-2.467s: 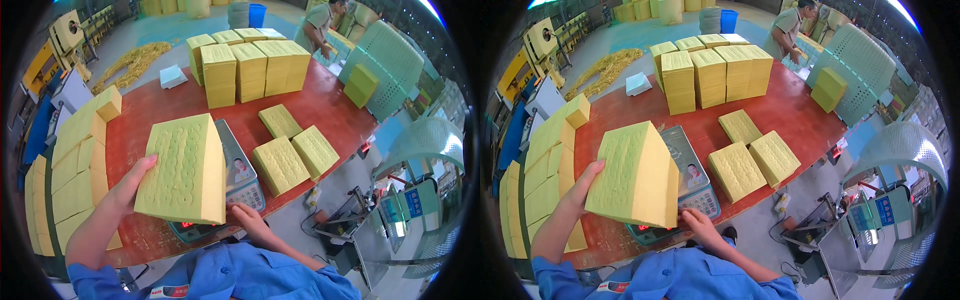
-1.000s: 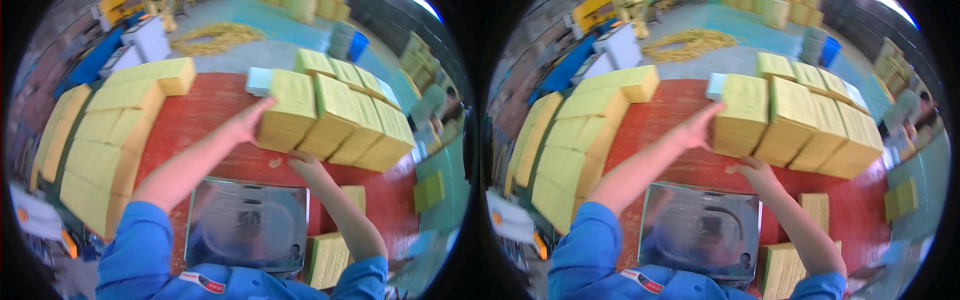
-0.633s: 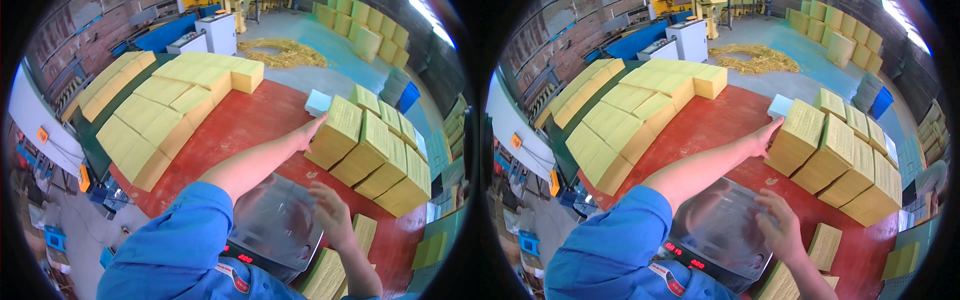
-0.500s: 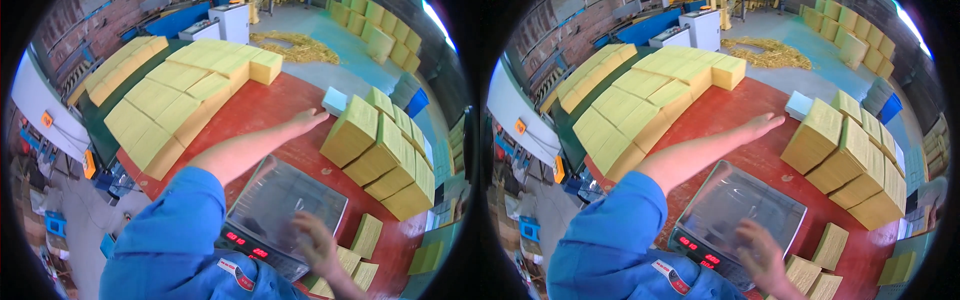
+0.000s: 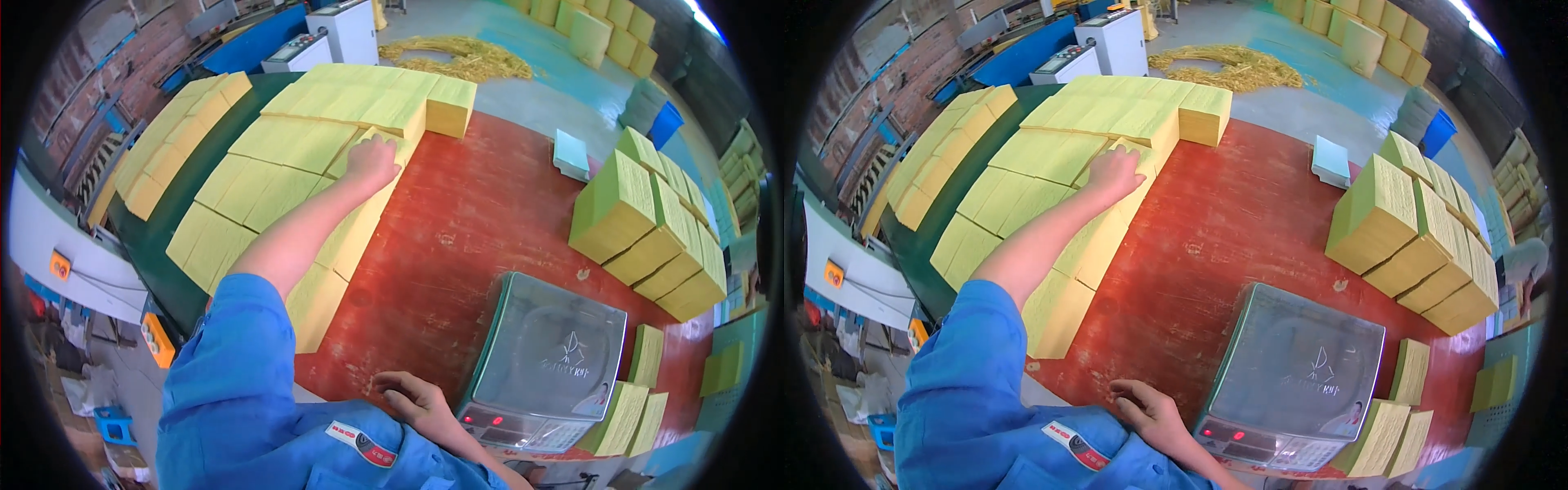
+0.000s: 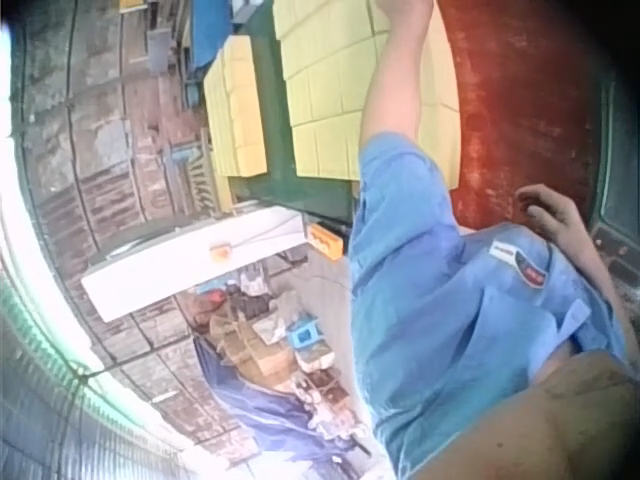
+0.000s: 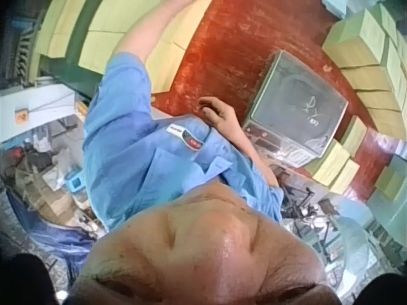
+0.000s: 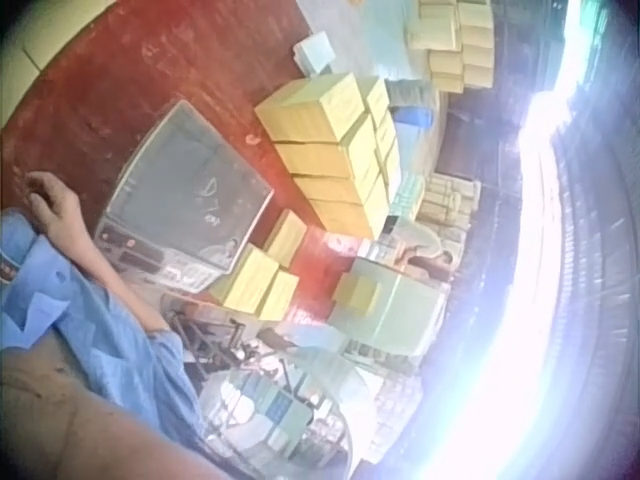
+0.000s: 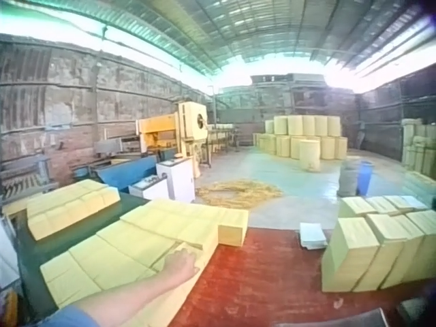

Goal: Weighing stacks of yellow paper pads on a digital scale and organizing them on a table.

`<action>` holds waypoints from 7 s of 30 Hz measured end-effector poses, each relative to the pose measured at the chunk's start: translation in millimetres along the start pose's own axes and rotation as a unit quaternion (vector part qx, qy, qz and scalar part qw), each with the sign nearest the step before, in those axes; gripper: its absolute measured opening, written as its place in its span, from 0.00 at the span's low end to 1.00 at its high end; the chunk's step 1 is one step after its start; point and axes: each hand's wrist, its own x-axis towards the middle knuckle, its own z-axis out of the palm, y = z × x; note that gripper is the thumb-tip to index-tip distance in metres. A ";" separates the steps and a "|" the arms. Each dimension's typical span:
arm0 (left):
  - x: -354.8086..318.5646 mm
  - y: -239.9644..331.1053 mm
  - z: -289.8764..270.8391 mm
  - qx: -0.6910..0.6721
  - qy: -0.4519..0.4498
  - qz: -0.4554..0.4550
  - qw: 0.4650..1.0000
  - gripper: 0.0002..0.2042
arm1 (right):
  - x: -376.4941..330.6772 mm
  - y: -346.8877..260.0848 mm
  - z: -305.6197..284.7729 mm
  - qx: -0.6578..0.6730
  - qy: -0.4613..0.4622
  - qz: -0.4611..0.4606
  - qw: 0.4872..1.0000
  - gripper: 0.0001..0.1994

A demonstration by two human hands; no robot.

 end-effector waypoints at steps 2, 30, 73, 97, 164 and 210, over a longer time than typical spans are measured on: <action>5.0 -3.5 3.4 0.007 0.032 0.009 0.999 0.15 | 8.1 9.4 12.3 0.008 0.015 0.031 0.999 0.15; 82.5 15.7 -50.7 0.072 -0.132 0.062 0.987 0.29 | 20.6 83.1 6.9 -0.247 0.256 -0.181 0.917 0.15; -320.5 99.2 -41.1 -0.155 -0.029 0.205 0.966 0.28 | -93.0 172.1 19.5 0.364 -0.101 0.268 0.886 0.26; -310.5 315.6 -70.0 -0.929 -0.094 -0.156 0.323 0.24 | -183.6 -55.9 -104.9 -0.435 0.388 -0.422 0.694 0.37; -540.1 169.1 -114.2 -0.904 -0.017 -0.198 0.378 0.29 | -196.9 6.4 -79.0 -0.187 0.093 -0.167 0.964 0.29; -196.1 305.5 -144.0 -0.749 -0.232 0.038 0.620 0.44 | -187.4 -59.3 -234.5 0.009 0.398 -0.196 0.896 0.24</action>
